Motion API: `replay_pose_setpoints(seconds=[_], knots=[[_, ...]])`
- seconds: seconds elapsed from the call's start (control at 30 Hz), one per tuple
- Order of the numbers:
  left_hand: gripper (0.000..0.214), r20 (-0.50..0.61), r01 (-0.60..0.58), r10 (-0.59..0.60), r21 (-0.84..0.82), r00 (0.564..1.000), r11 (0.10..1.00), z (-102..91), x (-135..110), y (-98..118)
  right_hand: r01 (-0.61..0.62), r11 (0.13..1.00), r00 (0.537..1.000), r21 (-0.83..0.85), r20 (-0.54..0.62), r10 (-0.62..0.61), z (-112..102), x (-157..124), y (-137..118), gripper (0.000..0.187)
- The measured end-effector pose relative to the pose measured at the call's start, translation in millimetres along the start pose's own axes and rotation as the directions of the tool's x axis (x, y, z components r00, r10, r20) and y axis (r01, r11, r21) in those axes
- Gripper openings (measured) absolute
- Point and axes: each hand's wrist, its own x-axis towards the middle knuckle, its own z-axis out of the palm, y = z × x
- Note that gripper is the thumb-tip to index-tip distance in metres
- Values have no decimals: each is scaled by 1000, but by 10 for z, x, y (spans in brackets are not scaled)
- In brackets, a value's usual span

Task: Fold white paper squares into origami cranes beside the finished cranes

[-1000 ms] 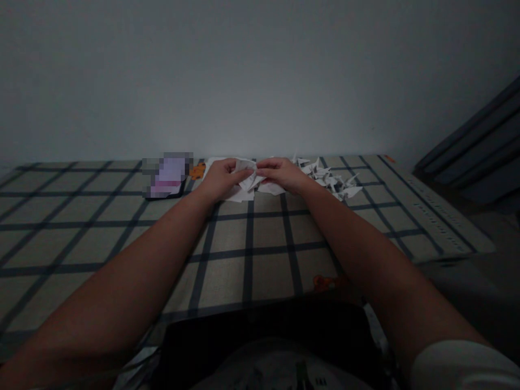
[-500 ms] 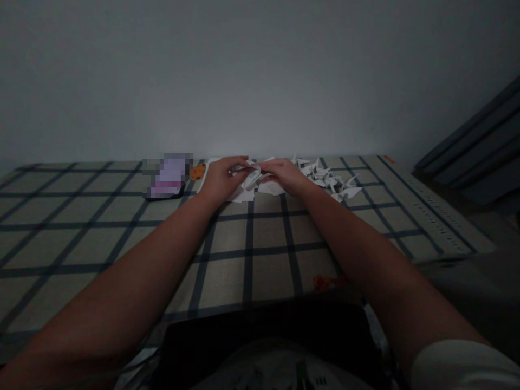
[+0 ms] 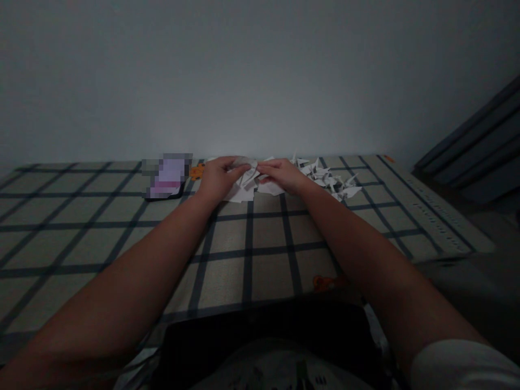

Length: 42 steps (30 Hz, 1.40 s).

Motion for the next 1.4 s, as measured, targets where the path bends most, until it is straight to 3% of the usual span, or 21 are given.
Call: replay_pose_setpoints(seconds=[0.33, 0.6, 0.73, 0.87, 1.0, 1.1, 1.23, 1.4], knots=[[33, 58, -21, 22, -19, 998, 1000, 0, 26, 24, -25, 999, 999, 21, 21, 24, 22, -28, -14, 20], [38, 73, 72, -67, -68, 995, 995, 31, -27, 32, -25, 1000, 999, -7, -36, 25, 116, -48, -84, 15], [40, 125, 156, -131, -218, 983, 963, 49, -37, 58, -9, 998, 996, -69, -88, 3, 102, -13, -50, 16], [38, 178, 257, -200, -413, 964, 873, 105, -14, 46, 39, 993, 990, -109, -131, -54, 66, 14, -24, 24], [54, 205, 329, -262, -457, 943, 826, 149, 9, -3, 63, 994, 988, -92, -133, -75, 61, 19, -17, 25], [59, 221, 322, -242, -491, 945, 810, 165, 3, -34, 67, 992, 990, -111, -113, -79, 65, 17, -16, 24], [47, 248, 341, -248, -479, 936, 809, 169, -30, 8, 48, 963, 986, -265, -140, -87, 51, 26, -9, 22], [35, 267, 402, -311, -441, 912, 802, 138, -58, 106, 54, 962, 986, -267, -141, -95, 41, 32, 18, 23]])
